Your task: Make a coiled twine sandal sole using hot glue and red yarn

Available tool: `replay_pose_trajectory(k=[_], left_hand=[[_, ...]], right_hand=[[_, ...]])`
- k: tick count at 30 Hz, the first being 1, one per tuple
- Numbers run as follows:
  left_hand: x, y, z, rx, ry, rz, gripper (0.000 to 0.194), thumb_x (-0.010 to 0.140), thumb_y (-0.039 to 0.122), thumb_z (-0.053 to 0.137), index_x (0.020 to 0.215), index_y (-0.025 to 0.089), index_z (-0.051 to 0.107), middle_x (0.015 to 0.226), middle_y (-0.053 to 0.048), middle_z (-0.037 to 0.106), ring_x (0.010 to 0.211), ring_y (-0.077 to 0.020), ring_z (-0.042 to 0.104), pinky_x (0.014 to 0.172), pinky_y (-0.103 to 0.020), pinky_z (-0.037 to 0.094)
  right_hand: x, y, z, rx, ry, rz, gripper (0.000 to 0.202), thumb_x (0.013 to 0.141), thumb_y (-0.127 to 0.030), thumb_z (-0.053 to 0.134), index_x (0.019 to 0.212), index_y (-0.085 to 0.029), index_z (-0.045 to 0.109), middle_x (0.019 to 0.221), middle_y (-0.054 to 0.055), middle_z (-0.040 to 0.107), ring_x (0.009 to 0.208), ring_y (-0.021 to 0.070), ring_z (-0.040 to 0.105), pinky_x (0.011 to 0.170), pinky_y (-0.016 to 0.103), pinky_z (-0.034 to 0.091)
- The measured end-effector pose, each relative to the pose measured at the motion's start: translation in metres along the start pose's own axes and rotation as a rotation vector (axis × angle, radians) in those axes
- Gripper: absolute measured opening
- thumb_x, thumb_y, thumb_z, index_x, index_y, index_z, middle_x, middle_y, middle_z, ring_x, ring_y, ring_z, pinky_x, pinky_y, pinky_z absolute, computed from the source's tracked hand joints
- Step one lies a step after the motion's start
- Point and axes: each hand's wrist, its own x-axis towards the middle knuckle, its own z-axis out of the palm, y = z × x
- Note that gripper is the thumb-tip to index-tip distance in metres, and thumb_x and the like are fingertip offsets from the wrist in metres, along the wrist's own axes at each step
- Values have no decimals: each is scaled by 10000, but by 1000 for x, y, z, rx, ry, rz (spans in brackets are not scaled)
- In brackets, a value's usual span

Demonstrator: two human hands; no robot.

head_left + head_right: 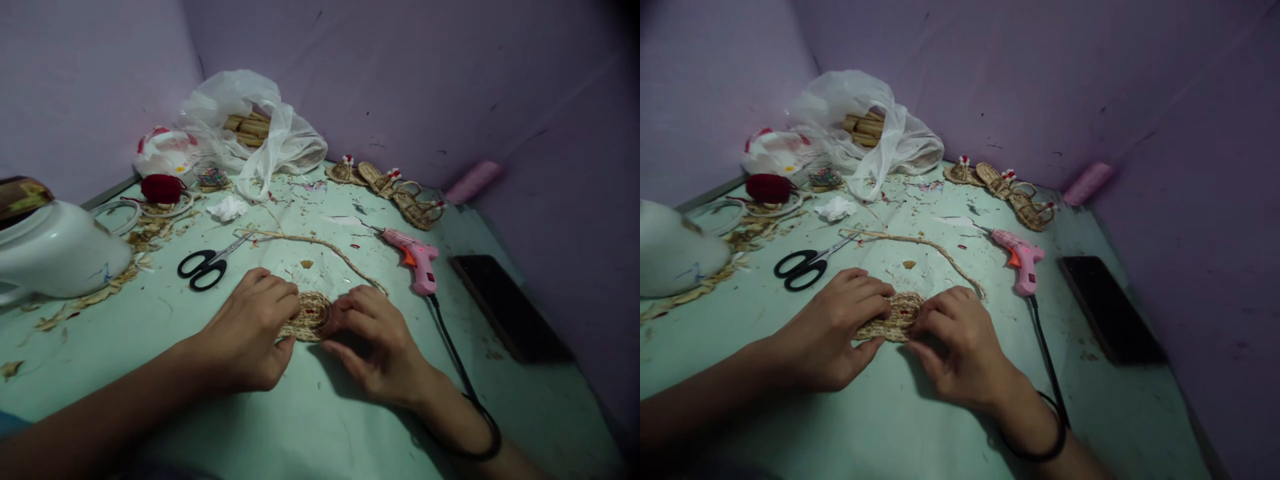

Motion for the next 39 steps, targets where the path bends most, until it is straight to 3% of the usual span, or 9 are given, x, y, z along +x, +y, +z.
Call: replay_pose_trajectory(k=[6, 15, 19, 22, 28, 33, 39], left_hand=[[2, -3, 1, -16, 48, 21, 99, 646, 168, 541, 741, 149, 566, 872, -88, 620, 872, -234, 550, 878, -433, 354], [1, -5, 3, -54, 46, 14, 82, 653, 163, 552, 729, 167, 581, 906, -74, 630, 884, -232, 549, 876, -428, 369], [-4, -15, -11, -113, -62, 27, 304, 674, 184, 600, 978, 190, 584, 1095, -72, 601, 1037, -244, 519, 931, -420, 367], [-9, -23, -22, -113, -39, 21, 501, 689, 213, 624, 1173, 187, 497, 1226, -89, 533, 1160, -249, 448, 969, -396, 357], [-8, -18, -24, -17, -33, -92, 355, 709, 303, 623, 1040, 184, 573, 1040, -72, 598, 1006, -258, 511, 899, -426, 368], [-4, -9, -13, 17, -47, -101, 306, 675, 229, 596, 977, 182, 588, 988, -76, 588, 968, -263, 497, 874, -436, 353], [1, -5, -8, 42, -7, -118, 256, 610, 207, 559, 860, 162, 592, 886, -80, 583, 873, -255, 513, 856, -436, 366]], right_hand=[[6, -11, 18, -140, -7, 41, 67, 734, -197, 573, 758, -170, 630, 757, 52, 623, 690, 182, 506, 615, 332, 371], [5, -12, 18, -154, 3, 32, 89, 753, -202, 544, 739, -183, 629, 739, 46, 623, 678, 178, 519, 619, 327, 382], [6, -13, 15, -131, -53, 39, 79, 723, -237, 576, 773, -181, 601, 773, 50, 610, 719, 191, 522, 682, 358, 382], [4, -15, 15, -133, -45, 68, 128, 710, -269, 585, 797, -175, 574, 763, 57, 598, 727, 206, 508, 681, 371, 379], [6, -26, 23, -213, 21, 20, 133, 746, -237, 547, 850, -166, 591, 865, 96, 595, 784, 230, 491, 702, 399, 367], [15, -33, 33, -185, -10, 8, 93, 727, -147, 526, 784, -171, 596, 803, 67, 609, 762, 205, 496, 735, 396, 361], [16, -28, 43, -115, 81, 1, 121, 677, -107, 536, 739, -185, 603, 783, 44, 627, 727, 187, 499, 708, 370, 377]])
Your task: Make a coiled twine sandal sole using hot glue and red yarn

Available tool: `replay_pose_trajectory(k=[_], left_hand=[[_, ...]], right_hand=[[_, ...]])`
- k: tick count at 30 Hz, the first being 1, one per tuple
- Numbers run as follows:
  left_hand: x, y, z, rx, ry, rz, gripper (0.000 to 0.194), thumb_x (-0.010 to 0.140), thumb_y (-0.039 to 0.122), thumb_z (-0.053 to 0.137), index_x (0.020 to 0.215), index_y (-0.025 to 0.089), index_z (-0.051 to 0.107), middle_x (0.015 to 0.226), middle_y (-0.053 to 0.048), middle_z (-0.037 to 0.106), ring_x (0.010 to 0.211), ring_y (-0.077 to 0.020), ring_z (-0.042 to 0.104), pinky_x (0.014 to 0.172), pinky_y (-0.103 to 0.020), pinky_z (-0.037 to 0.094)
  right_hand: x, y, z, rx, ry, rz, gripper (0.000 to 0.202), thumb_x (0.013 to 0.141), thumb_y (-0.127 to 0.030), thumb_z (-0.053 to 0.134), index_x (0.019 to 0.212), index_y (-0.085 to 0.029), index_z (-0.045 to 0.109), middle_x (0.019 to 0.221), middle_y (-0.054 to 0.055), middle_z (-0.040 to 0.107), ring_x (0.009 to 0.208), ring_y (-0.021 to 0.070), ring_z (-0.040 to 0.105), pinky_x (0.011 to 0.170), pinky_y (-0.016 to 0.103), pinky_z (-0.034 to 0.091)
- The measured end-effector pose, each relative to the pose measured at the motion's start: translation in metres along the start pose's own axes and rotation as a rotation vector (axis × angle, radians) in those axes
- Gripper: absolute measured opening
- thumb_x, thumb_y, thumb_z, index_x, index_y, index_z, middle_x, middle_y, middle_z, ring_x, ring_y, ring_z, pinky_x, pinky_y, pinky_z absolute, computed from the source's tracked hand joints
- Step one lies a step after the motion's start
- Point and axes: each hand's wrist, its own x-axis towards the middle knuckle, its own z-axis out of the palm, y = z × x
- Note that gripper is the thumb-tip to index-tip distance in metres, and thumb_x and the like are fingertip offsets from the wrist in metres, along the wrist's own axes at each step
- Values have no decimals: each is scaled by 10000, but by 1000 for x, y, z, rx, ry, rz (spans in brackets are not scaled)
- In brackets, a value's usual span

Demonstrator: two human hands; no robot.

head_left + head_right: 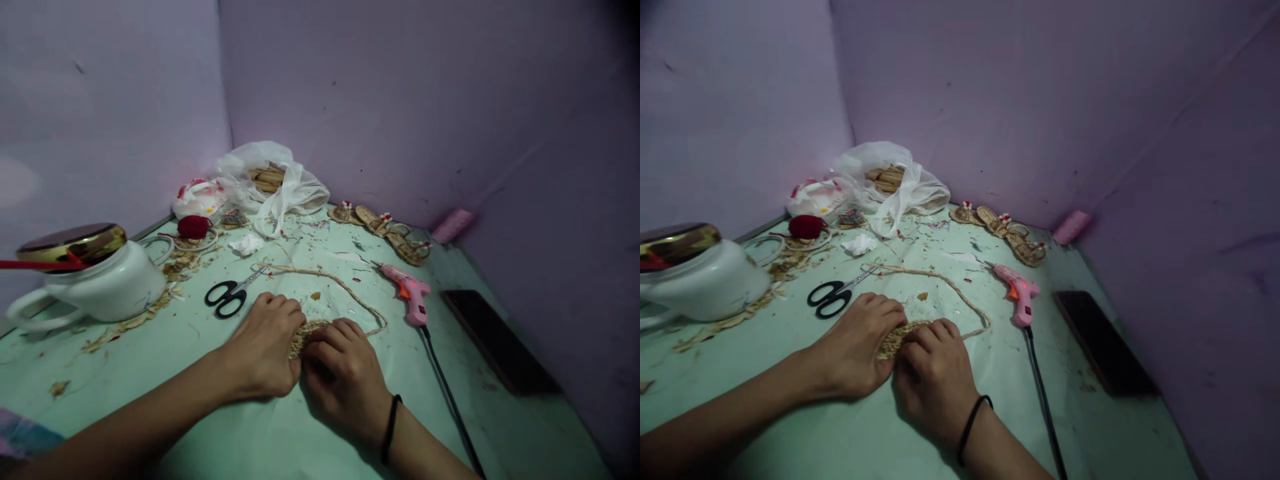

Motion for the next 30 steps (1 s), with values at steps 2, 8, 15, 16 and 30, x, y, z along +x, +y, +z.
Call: replay_pose_trajectory(k=[2, 8, 15, 16, 30], left_hand=[[1, 1, 0, -1, 23, -1, 227, 576, 191, 551, 798, 161, 589, 839, -72, 579, 839, -244, 517, 870, -436, 359], [3, 5, -4, -29, 33, 27, 171, 549, 156, 528, 712, 173, 574, 785, -60, 569, 813, -237, 520, 847, -427, 367], [3, 5, -5, -10, 51, 91, 141, 555, 135, 516, 682, 173, 563, 756, -52, 564, 797, -229, 517, 848, -421, 364], [2, 5, -5, -4, 57, 96, 129, 555, 137, 518, 672, 172, 559, 753, -51, 564, 793, -226, 516, 854, -421, 361], [-2, -8, 6, -42, 40, 43, 234, 613, 265, 575, 812, 160, 642, 924, -89, 617, 907, -253, 529, 894, -401, 337]], right_hand=[[0, 0, 2, 6, 27, 0, 122, 676, -112, 535, 727, -191, 612, 771, 48, 629, 723, 192, 503, 679, 358, 386], [1, -3, 6, -11, 89, 1, 125, 665, -142, 528, 720, -195, 627, 737, 51, 629, 701, 196, 520, 629, 340, 406], [1, -1, 9, -55, 98, 5, 147, 617, -134, 539, 706, -199, 637, 730, 50, 645, 685, 194, 525, 625, 332, 412], [1, -1, 8, -54, 99, 5, 144, 620, -132, 536, 700, -195, 637, 721, 50, 643, 679, 192, 523, 621, 327, 409], [-4, 0, -1, 1, 35, 7, 107, 681, -192, 583, 786, -188, 606, 795, 61, 638, 771, 209, 552, 721, 341, 422]])
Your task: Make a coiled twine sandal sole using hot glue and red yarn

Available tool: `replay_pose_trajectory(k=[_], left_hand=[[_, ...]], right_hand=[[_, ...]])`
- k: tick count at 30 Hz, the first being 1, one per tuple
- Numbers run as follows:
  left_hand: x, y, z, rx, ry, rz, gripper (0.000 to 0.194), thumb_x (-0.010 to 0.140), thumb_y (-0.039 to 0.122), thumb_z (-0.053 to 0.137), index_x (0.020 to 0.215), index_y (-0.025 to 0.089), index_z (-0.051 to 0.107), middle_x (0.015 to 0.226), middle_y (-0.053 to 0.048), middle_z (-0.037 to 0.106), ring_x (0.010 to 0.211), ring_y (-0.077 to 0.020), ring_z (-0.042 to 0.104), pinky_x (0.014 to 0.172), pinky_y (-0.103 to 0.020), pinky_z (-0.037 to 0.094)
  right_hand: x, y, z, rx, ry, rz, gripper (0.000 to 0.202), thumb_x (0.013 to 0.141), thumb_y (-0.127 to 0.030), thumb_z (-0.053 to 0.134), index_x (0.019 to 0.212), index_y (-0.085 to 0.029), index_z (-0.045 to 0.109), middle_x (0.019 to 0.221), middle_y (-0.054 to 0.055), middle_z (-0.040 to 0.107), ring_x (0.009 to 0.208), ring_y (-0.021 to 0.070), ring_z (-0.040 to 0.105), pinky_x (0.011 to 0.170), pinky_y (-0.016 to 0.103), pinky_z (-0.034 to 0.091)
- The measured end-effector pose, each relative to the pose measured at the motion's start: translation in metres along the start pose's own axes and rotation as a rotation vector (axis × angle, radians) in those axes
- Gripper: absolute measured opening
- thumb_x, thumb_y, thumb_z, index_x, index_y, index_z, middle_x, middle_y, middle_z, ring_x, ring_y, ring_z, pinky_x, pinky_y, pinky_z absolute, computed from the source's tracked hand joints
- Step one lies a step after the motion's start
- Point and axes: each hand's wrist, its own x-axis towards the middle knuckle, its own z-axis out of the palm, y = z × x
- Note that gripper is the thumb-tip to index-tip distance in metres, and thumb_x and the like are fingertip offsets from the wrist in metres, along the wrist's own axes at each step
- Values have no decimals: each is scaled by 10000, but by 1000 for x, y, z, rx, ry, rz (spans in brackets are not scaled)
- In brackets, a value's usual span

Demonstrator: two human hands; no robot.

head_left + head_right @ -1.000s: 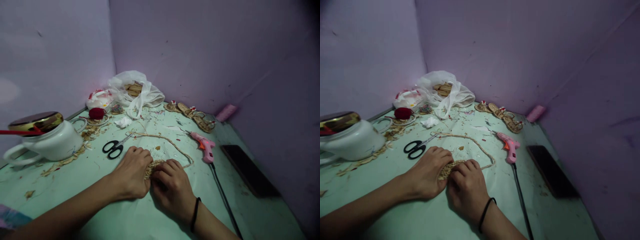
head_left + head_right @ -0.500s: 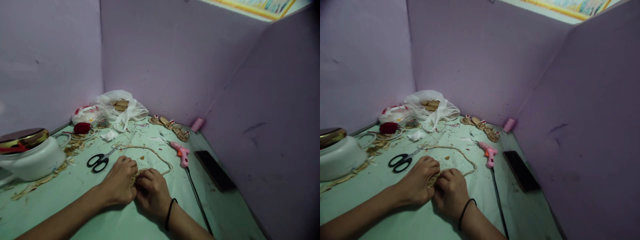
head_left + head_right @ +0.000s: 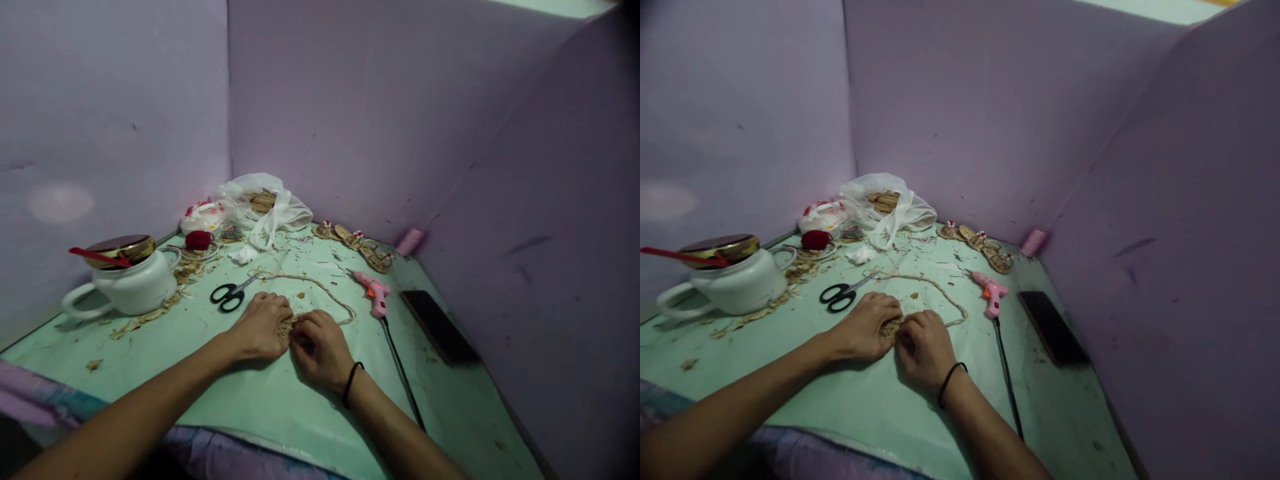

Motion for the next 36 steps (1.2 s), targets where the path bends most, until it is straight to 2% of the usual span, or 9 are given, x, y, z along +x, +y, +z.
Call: replay_pose_trajectory(k=[4, 7, 11, 14, 17, 21, 24, 29, 36], left_hand=[[-1, -15, -21, -73, 51, -119, 595, 691, 465, 553, 1181, 127, 538, 1245, -145, 522, 1113, -281, 457, 938, -386, 323], [-2, -29, -35, -161, 99, -373, 451, 787, 415, 416, 1050, 111, 621, 1043, -127, 638, 922, -230, 558, 793, -326, 393], [-8, -39, -35, -229, -65, -450, 289, 633, 413, 592, 662, 142, 688, 571, -44, 624, 540, -171, 525, 528, -267, 333], [-11, -36, -27, -289, -98, -429, 279, 467, 386, 715, 625, 160, 674, 531, -12, 588, 498, -150, 474, 494, -254, 278], [-10, -30, -21, -381, -29, -436, 215, 457, 257, 686, 646, 161, 648, 524, 8, 553, 490, -135, 440, 499, -249, 265], [0, -22, -20, -629, 124, -436, 171, 543, 219, 587, 700, 151, 603, 560, 9, 542, 533, -135, 470, 527, -247, 328], [8, -16, -22, -864, 273, -426, 309, 589, 308, 594, 841, 130, 578, 714, -35, 585, 611, -143, 511, 558, -259, 398], [9, -9, -28, -1185, 478, -344, 543, 592, 386, 618, 1064, 134, 518, 1087, -112, 553, 796, -144, 527, 628, -242, 443], [14, 4, -4, -1315, 299, -425, 393, 603, 388, 683, 853, 87, 642, 741, -71, 613, 534, -91, 480, 453, -202, 351]], right_hand=[[-5, 14, -31, 144, 170, 151, 228, 772, -349, 570, 934, -188, 571, 897, 76, 647, 849, 214, 591, 751, 337, 459], [-6, 31, -47, 30, 312, 327, 223, 857, -326, 436, 912, -173, 587, 883, 90, 661, 840, 219, 607, 769, 359, 455], [-3, 39, -42, -30, 160, 305, 227, 822, -275, 479, 953, -167, 631, 934, 104, 682, 871, 251, 598, 780, 403, 424], [0, 30, -30, -58, 11, 244, 267, 772, -239, 554, 1018, -180, 639, 941, 94, 691, 914, 274, 579, 809, 433, 378], [1, 21, -24, -48, -83, 234, 396, 710, -254, 638, 1096, -172, 614, 978, 102, 680, 952, 290, 558, 855, 460, 335], [1, 19, -25, 396, 1, 491, 441, 586, -236, 721, 1019, -173, 660, 1007, 91, 668, 948, 276, 547, 883, 433, 327], [4, 21, -28, 737, 97, 672, 313, 553, -256, 741, 849, -164, 691, 822, 54, 678, 772, 218, 573, 743, 355, 412], [12, 21, -35, 992, 215, 772, 275, 600, -359, 725, 755, -159, 619, 631, -4, 616, 523, 114, 528, 507, 242, 416], [15, 11, -36, 1265, 294, 812, 357, 518, -284, 800, 784, -165, 594, 773, 21, 663, 636, 123, 605, 561, 228, 489]])
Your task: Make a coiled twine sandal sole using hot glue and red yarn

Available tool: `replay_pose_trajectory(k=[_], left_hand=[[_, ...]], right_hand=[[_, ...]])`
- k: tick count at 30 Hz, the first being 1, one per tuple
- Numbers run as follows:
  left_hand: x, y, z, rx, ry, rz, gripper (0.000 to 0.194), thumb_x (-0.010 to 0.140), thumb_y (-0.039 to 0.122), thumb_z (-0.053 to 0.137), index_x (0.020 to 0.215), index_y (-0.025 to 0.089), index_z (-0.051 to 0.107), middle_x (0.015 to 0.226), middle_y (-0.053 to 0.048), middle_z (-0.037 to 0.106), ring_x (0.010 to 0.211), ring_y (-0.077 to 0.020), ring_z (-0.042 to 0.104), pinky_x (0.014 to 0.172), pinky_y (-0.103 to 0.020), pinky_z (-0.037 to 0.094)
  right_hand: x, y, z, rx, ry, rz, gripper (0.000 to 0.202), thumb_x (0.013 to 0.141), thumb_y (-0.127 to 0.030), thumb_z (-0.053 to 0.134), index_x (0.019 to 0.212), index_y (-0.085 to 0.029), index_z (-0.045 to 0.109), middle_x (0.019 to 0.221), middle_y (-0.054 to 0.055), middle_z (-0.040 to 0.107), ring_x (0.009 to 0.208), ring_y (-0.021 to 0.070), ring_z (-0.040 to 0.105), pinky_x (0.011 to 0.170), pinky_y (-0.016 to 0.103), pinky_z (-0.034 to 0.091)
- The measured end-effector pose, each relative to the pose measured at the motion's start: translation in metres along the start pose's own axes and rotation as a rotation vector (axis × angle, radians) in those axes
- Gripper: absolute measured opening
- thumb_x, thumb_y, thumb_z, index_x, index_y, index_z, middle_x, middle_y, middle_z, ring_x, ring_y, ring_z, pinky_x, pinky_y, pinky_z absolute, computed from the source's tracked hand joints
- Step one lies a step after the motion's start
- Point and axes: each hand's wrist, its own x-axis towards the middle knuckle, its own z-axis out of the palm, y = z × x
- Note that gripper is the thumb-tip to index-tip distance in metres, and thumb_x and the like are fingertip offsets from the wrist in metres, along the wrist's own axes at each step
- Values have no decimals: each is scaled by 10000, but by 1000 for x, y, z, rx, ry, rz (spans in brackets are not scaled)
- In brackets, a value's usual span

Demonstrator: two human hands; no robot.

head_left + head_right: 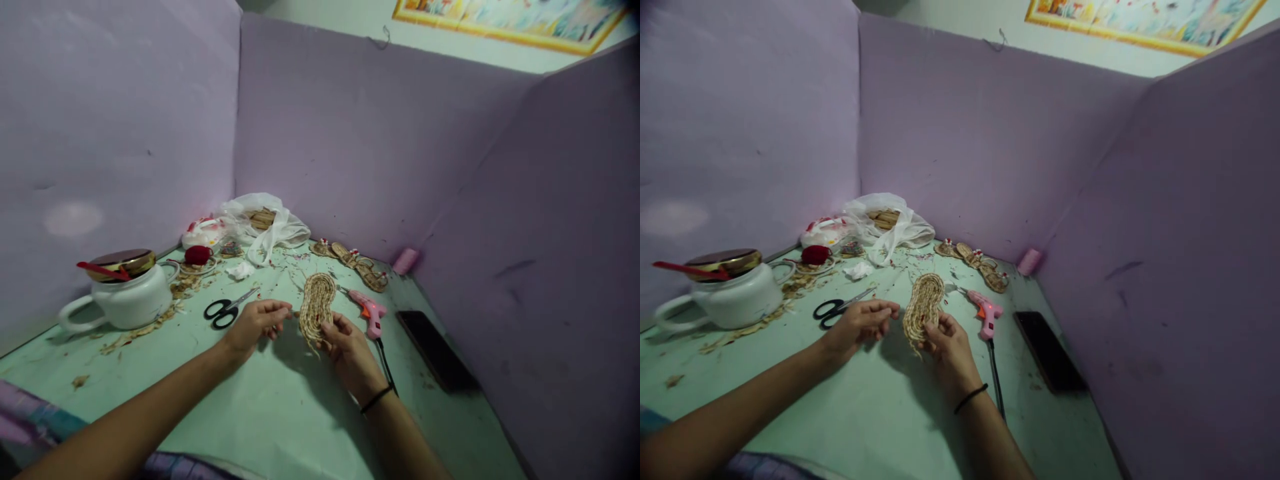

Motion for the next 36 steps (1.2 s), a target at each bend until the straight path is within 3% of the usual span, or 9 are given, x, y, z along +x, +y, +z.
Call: replay_pose_trajectory(k=[3, 7, 12, 15, 19, 25, 36], left_hand=[[-1, -9, 10, 38, -68, -35, 348, 593, 413, 691, 722, 92, 654, 558, -8, 547, 473, -80, 439, 433, -195, 314], [-1, -15, 12, 89, -89, -52, 299, 592, 393, 687, 607, 108, 598, 490, 27, 498, 427, -62, 406, 418, -187, 268], [-5, -17, 14, 160, -131, -108, 246, 580, 340, 661, 598, 115, 564, 467, 34, 487, 402, -65, 394, 411, -195, 254], [-11, -16, 19, 203, -210, -135, 232, 559, 314, 664, 598, 108, 566, 482, 24, 498, 430, -71, 390, 437, -205, 273], [-17, -14, 23, 254, -312, -142, 281, 563, 342, 693, 631, 94, 579, 545, 5, 512, 518, -98, 420, 487, -218, 294], [-21, -14, 23, 289, -513, -145, 310, 618, 396, 661, 644, 107, 552, 578, 18, 446, 540, -95, 378, 503, -218, 280], [-21, -13, 29, 218, -496, -216, 329, 581, 418, 668, 643, 109, 573, 568, 8, 464, 534, -100, 386, 509, -225, 301]], right_hand=[[-4, 7, 5, 34, -32, 27, 365, 520, -267, 808, 796, -161, 594, 793, 28, 664, 656, 132, 612, 580, 239, 502], [-6, 14, 6, 4, -53, 68, 384, 521, -284, 812, 812, -147, 604, 775, 49, 660, 638, 158, 614, 571, 280, 507], [0, 2, -5, -79, 59, -7, 388, 609, -450, 735, 842, -157, 631, 780, 42, 637, 630, 135, 571, 518, 230, 457], [5, -7, -15, -155, 146, -47, 386, 655, -531, 667, 713, -150, 642, 629, 8, 591, 516, 105, 485, 421, 199, 362], [8, -6, -17, -238, 217, -102, 433, 594, -520, 711, 467, -133, 564, 430, -47, 451, 424, 61, 339, 397, 199, 240], [6, 4, -10, -215, 156, -44, 458, 599, -574, 676, 506, -135, 587, 443, -25, 518, 424, 95, 426, 453, 234, 328], [0, -6, -5, -118, 65, 33, 433, 600, -562, 693, 574, -135, 624, 518, 28, 605, 496, 147, 541, 504, 262, 418]])
